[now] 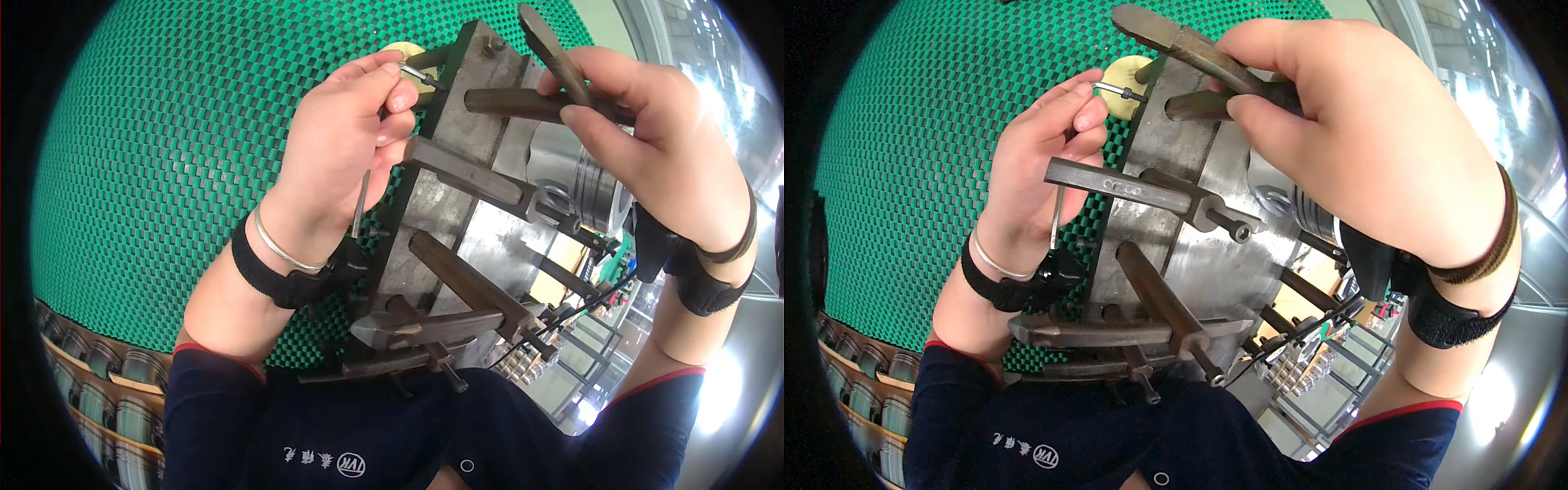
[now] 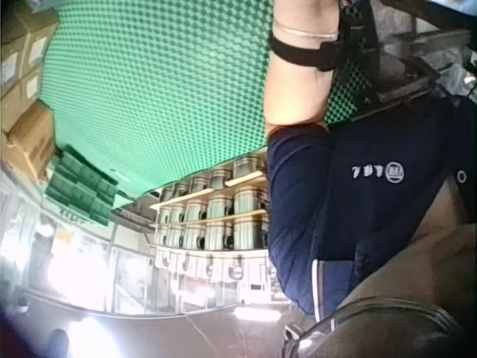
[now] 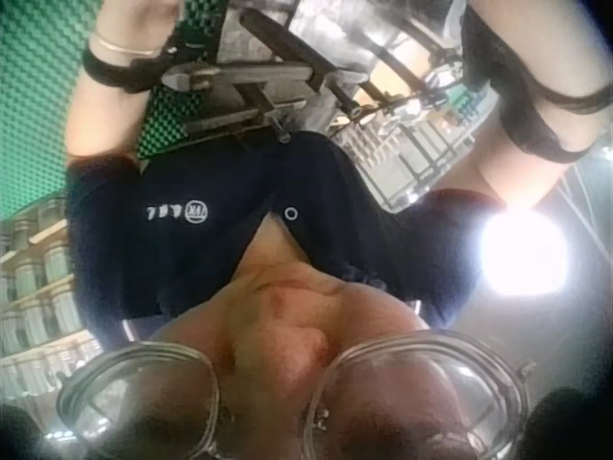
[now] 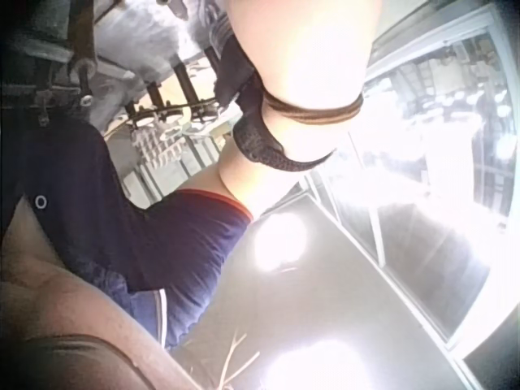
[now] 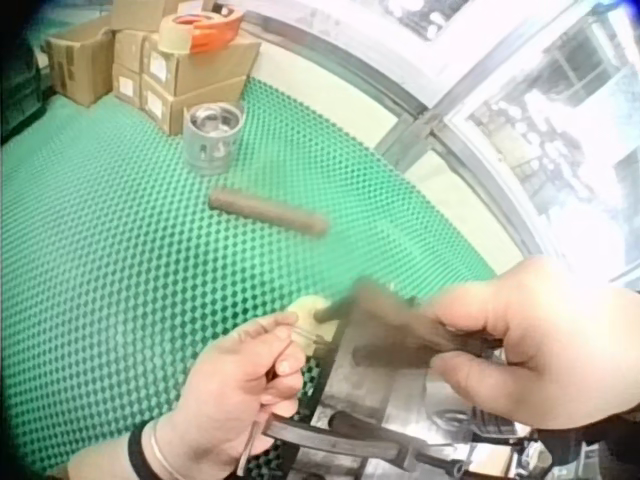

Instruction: Inspecting metal pistons using a measurement fixture and dial gauges.

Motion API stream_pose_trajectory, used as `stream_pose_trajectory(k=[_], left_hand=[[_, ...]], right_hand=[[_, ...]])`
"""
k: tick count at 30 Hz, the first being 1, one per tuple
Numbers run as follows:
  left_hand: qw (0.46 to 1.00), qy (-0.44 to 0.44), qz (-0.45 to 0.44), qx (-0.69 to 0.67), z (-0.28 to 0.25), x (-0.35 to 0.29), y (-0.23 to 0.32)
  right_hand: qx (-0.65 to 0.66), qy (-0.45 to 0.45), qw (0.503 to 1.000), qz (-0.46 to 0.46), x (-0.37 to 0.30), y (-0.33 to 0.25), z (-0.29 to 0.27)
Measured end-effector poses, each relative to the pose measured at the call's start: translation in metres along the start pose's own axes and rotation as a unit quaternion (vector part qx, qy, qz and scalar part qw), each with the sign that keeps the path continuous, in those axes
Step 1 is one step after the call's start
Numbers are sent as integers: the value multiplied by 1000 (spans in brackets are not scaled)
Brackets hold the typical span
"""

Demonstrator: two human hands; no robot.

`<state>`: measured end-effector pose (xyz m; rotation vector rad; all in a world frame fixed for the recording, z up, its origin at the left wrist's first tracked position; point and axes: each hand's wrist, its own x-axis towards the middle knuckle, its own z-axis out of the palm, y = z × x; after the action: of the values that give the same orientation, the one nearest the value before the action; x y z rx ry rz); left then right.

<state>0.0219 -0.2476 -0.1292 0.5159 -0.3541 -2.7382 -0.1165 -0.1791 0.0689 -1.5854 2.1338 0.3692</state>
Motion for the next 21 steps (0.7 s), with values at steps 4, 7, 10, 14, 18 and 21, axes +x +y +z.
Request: stream_pose_trajectory(k=[4,7,10,14,18,21], left_hand=[[999,14,-16,-38,9,-2,2],[992,-20,-64,-106,14,10,-3],[990,14,-63,-124,19,9,9],[995,90,-23,22,0,-6,30],[859,98,40,501,-37,3,19],[846,98,159,499,-35,7,6]], right_hand=[[16,2,1000,-14,2,3,1],[-20,-10,1000,5,-5,1,-4],[-84,87,985,-126,-1,0,2],[-48,27,996,-72,-1,6,4],[27,7,1000,-12,-3,-6,3],[71,32,997,2,-8,-18,6]])
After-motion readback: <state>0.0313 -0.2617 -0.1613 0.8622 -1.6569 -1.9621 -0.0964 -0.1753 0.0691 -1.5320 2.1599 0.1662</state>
